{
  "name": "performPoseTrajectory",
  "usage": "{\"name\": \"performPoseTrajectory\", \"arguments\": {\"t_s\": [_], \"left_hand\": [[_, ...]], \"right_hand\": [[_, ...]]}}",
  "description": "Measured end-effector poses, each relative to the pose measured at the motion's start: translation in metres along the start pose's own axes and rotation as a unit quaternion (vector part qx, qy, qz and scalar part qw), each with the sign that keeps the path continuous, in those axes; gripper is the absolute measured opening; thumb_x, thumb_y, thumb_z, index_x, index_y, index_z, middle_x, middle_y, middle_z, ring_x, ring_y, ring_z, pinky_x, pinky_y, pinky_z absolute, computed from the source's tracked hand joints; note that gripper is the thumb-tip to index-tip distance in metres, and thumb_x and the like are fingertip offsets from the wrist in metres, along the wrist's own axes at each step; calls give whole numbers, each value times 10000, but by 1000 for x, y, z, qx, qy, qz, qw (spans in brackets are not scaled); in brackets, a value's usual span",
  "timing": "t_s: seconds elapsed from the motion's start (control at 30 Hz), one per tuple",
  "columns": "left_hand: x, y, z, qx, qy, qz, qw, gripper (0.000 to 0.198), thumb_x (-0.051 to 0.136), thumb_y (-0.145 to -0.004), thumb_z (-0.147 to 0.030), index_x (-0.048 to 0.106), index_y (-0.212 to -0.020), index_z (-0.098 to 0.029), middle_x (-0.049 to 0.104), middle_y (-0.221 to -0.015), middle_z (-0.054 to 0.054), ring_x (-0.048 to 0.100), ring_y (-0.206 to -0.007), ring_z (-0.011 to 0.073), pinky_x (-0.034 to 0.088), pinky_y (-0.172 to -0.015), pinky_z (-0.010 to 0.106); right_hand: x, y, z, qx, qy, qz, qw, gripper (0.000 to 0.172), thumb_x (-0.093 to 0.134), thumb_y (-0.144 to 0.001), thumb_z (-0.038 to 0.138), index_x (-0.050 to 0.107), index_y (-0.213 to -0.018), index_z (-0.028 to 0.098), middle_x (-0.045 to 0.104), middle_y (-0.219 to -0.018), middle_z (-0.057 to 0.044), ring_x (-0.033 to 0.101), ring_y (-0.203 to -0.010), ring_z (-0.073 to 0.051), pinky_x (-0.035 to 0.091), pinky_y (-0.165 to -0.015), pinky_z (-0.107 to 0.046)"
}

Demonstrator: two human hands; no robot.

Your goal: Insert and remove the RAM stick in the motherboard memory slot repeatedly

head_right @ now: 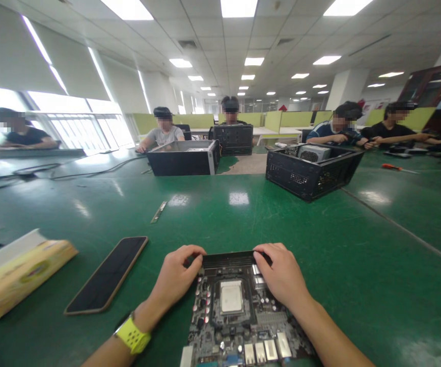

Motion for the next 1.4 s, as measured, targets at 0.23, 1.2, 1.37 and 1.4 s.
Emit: {"name": "performPoseTrajectory", "arguments": {"t_s": [0.23, 1.2, 1.37, 1.4], "left_hand": [[-2, -1, -2, -1, 9, 3, 1000, 192, 480, -815, -198, 673, -817, -201, 691, -798, 13, 616, -750, 167, 460, -687, 276], [-1, 1, 0, 37, -6, -17, 999, 155, 527, -774, -169, 679, -790, -200, 689, -769, 8, 623, -728, 158, 468, -665, 259], [-1, 0, -1, 26, 1, -25, 999, 164, 532, -767, -174, 683, -825, -199, 691, -760, 3, 624, -701, 153, 470, -640, 251], [-1, 0, -1, 26, 1, -25, 999, 165, 533, -767, -174, 685, -827, -198, 691, -759, 4, 621, -695, 153, 470, -639, 253]], "right_hand": [[-1, 0, 1, 0, -4, 1, 1000, 270, 465, -858, 345, 703, -928, 237, 708, -943, -44, 592, -928, -221, 445, -845, -367], [-2, 0, 1, -2, -9, -7, 1000, 275, 447, -869, 334, 704, -912, 244, 715, -942, -28, 599, -923, -208, 448, -842, -351], [-2, 0, 2, 1, -8, -6, 1000, 287, 439, -870, 341, 702, -915, 239, 715, -939, -35, 601, -921, -212, 448, -839, -353], [-2, -1, 2, 2, -9, -6, 1000, 289, 436, -872, 341, 702, -915, 238, 714, -940, -36, 600, -919, -212, 448, -839, -354]]}}
Point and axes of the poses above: each hand's wrist, its own y-axis away from the middle knuckle, its own x-axis out of the palm, z = x × y, the point moved 1 cm from there along -y, towards the middle knuckle
